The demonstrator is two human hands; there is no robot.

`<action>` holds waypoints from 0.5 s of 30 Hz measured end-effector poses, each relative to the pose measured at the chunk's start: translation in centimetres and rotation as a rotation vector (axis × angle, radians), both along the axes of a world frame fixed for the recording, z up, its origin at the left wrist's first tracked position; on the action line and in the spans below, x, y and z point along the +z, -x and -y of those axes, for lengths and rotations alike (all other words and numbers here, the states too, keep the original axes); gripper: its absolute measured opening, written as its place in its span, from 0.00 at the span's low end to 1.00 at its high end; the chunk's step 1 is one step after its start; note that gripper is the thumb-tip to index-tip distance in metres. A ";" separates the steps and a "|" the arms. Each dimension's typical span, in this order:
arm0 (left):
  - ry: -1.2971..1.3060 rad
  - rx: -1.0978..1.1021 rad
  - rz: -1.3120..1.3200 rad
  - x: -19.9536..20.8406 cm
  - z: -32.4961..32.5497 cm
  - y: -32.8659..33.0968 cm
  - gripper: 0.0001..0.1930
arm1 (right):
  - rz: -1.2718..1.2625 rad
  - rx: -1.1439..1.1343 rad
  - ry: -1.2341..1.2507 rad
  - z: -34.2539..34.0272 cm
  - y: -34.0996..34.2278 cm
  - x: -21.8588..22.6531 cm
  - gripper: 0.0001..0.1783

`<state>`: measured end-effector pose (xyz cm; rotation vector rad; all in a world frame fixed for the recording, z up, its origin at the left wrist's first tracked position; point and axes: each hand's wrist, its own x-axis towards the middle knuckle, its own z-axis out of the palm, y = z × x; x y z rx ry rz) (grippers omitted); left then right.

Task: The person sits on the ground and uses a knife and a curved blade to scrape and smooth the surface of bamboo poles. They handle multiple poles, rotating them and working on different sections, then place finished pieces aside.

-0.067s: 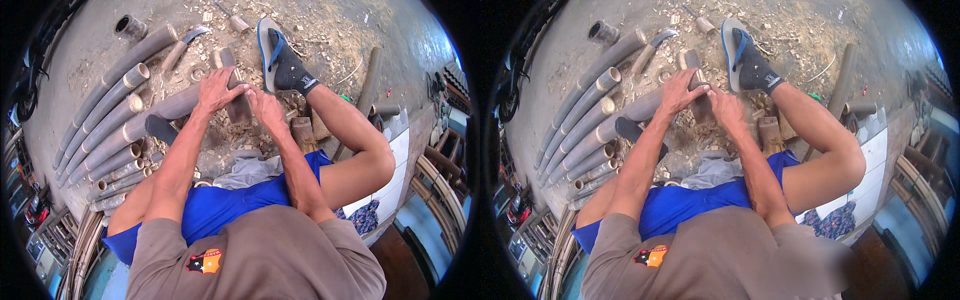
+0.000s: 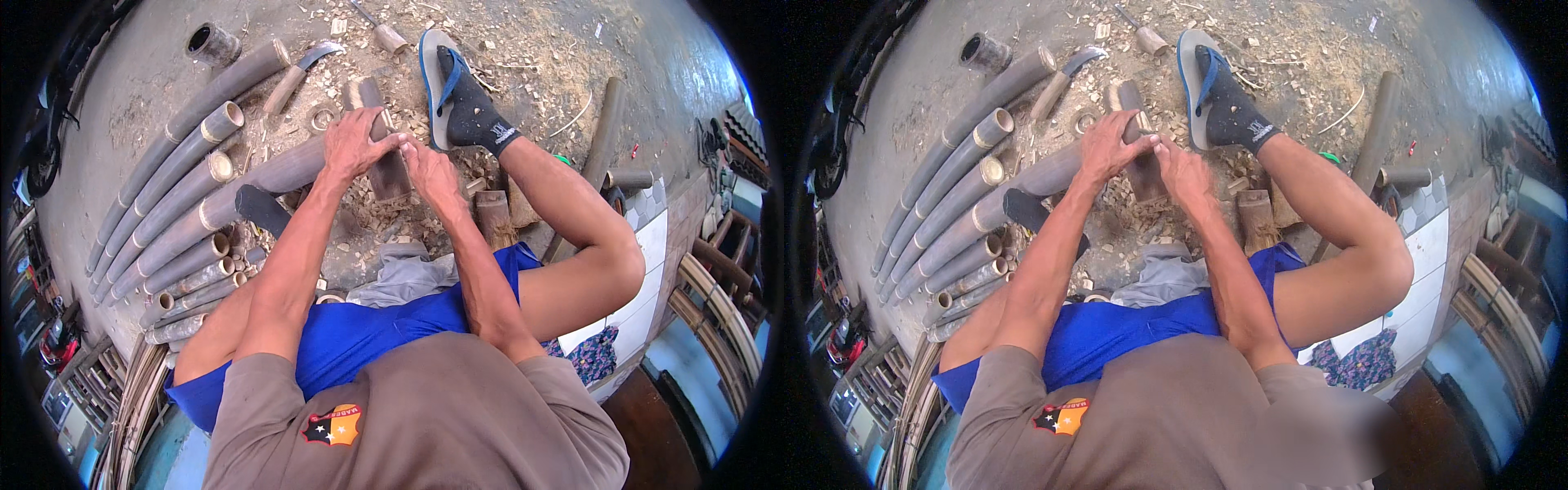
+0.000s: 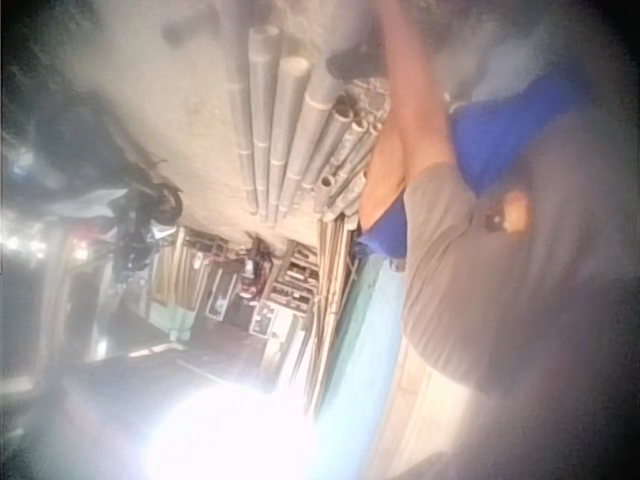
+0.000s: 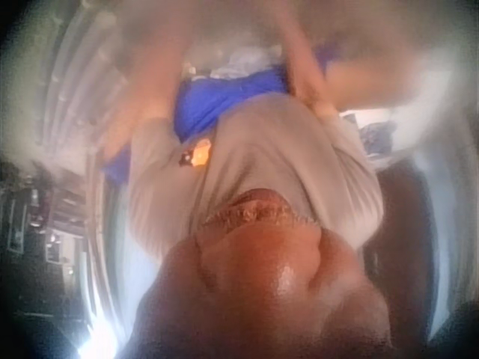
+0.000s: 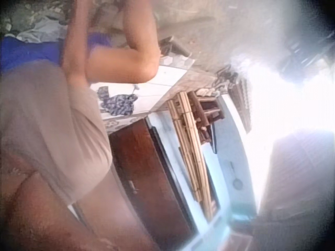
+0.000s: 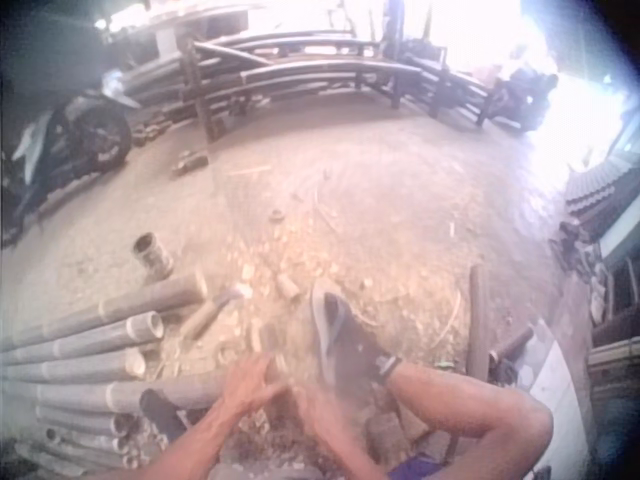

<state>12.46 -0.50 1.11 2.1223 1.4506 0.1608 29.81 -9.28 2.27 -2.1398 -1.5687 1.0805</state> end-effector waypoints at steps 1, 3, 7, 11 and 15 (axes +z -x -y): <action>0.015 0.014 -0.006 0.2 -0.4 -0.4 0.47 | -0.018 -0.025 -0.032 -0.3 0.0 -0.9 0.26; 0.056 0.039 -0.030 0.3 -0.8 -0.6 0.47 | -0.017 -0.025 -0.043 -0.8 -0.1 -1.8 0.26; 0.023 -0.029 -0.042 -1.3 -1.4 0.4 0.48 | -0.033 0.023 -0.063 -1.1 -0.5 -2.4 0.26; -0.014 -0.185 -0.128 -0.2 -1.9 1.4 0.46 | -0.023 0.036 -0.132 -1.1 -0.3 -2.2 0.27; -0.159 -0.163 -0.121 -0.8 -0.4 1.3 0.47 | 0.035 0.049 -0.144 0.2 0.1 -1.1 0.27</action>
